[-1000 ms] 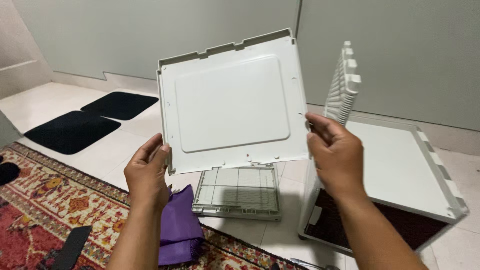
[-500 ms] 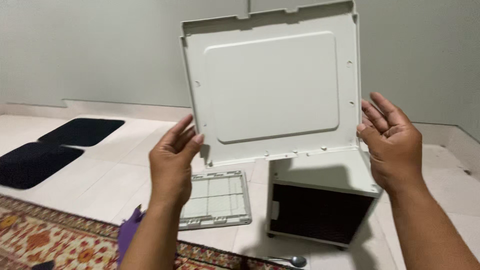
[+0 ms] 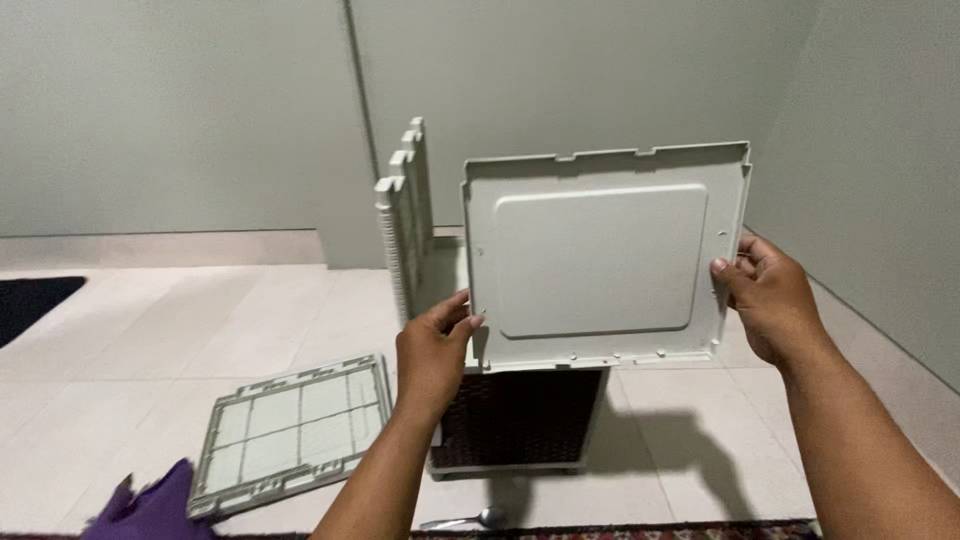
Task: The person assembles a modular plastic storage cabinet by hand. They attach side panels, a back panel, a top lid, and a front door to a base unit, snapping each piece into place to form a complete cabinet.
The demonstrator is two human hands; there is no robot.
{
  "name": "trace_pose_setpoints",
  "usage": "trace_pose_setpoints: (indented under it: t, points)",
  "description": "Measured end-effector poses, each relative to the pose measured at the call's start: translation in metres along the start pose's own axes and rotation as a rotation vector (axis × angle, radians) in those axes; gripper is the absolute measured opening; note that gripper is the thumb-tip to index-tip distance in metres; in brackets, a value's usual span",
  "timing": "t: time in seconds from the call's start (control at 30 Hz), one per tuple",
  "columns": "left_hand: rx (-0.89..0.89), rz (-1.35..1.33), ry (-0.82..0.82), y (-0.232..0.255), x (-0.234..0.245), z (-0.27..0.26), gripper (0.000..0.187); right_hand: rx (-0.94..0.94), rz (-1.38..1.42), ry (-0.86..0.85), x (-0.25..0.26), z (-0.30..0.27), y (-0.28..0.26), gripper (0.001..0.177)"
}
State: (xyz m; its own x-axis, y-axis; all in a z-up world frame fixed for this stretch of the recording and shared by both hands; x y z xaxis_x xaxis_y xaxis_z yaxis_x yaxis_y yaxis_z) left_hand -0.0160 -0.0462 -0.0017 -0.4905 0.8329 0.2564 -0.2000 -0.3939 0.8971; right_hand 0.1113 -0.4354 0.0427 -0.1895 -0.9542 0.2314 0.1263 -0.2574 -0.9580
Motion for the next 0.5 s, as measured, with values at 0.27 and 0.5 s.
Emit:
trace_pose_setpoints:
  t: [0.27, 0.5]
  points:
    - [-0.051, -0.004, 0.063, -0.017, -0.006, 0.005, 0.024, 0.096, -0.339, 0.121, 0.025, -0.007, 0.016, 0.023]
    - [-0.01, -0.145, 0.07, -0.045, -0.009, 0.011, 0.031, -0.013, -0.05, -0.105, 0.002, -0.002, 0.055, 0.035]
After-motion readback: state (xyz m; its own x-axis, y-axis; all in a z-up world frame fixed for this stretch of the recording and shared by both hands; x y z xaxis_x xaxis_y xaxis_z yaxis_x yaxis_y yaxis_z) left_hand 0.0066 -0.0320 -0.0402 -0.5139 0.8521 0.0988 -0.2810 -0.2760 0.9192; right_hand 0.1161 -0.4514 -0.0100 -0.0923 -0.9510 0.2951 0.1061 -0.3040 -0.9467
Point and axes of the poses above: each hand's wrist, its own z-axis towards the middle knuckle, its own x-axis out of the back of the hand, y = z × x, the point moved 9 cm from there along z, towards the middle knuckle, and after that the axes turned 9 degrees about -x, right-handed, at the moved point
